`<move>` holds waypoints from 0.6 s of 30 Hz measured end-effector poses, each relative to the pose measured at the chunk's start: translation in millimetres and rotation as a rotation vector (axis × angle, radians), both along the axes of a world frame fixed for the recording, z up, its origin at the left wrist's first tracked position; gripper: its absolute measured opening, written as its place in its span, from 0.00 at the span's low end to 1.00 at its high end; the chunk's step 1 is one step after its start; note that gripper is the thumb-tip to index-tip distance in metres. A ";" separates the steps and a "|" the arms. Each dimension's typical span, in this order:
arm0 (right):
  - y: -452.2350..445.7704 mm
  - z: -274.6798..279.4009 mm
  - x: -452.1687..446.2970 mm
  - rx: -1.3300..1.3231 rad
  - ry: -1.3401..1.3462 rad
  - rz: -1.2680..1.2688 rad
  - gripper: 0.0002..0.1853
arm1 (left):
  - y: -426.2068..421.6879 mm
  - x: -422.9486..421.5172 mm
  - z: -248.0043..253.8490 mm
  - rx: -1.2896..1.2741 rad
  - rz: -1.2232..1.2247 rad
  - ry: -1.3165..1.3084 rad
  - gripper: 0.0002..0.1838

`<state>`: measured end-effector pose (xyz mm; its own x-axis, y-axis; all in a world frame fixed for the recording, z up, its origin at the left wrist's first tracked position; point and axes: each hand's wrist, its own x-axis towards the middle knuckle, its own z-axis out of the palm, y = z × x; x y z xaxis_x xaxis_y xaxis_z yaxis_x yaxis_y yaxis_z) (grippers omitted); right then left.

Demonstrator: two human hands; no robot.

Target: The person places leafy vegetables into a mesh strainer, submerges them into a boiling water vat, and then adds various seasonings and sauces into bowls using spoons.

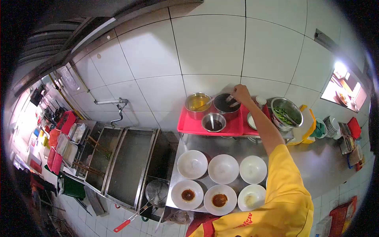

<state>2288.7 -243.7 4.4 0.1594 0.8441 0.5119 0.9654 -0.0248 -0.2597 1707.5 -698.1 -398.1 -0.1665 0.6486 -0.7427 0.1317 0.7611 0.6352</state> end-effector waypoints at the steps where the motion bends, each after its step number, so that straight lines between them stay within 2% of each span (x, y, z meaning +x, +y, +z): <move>1: -5.3 10.3 -12.4 0.020 0.064 0.138 0.15 | 2.1 0.8 -0.6 -0.004 -0.001 -0.002 0.16; 5: -4.3 8.1 -45.8 0.090 0.250 0.239 0.12 | 8.2 1.5 -3.7 -0.013 -0.012 -0.004 0.16; 7: -7.4 3.3 -52.6 -0.006 0.383 0.246 0.12 | 11.3 0.8 -5.3 -0.013 -0.021 -0.006 0.16; 9: -9.1 -1.5 -47.8 -0.028 0.370 0.247 0.13 | 14.3 -1.5 -6.0 -0.011 -0.024 -0.007 0.17; 11: -13.2 -4.6 -40.0 0.098 0.335 0.276 0.13 | 16.4 -2.0 -4.9 -0.011 -0.026 -0.003 0.17; 15: -39.5 7.0 -27.3 0.153 0.305 0.239 0.11 | 17.5 -1.8 -8.1 -0.018 -0.026 -0.009 0.17; 18: -48.6 -0.2 -12.7 0.281 0.454 0.219 0.11 | 17.2 -0.5 -9.9 -0.022 -0.034 -0.012 0.17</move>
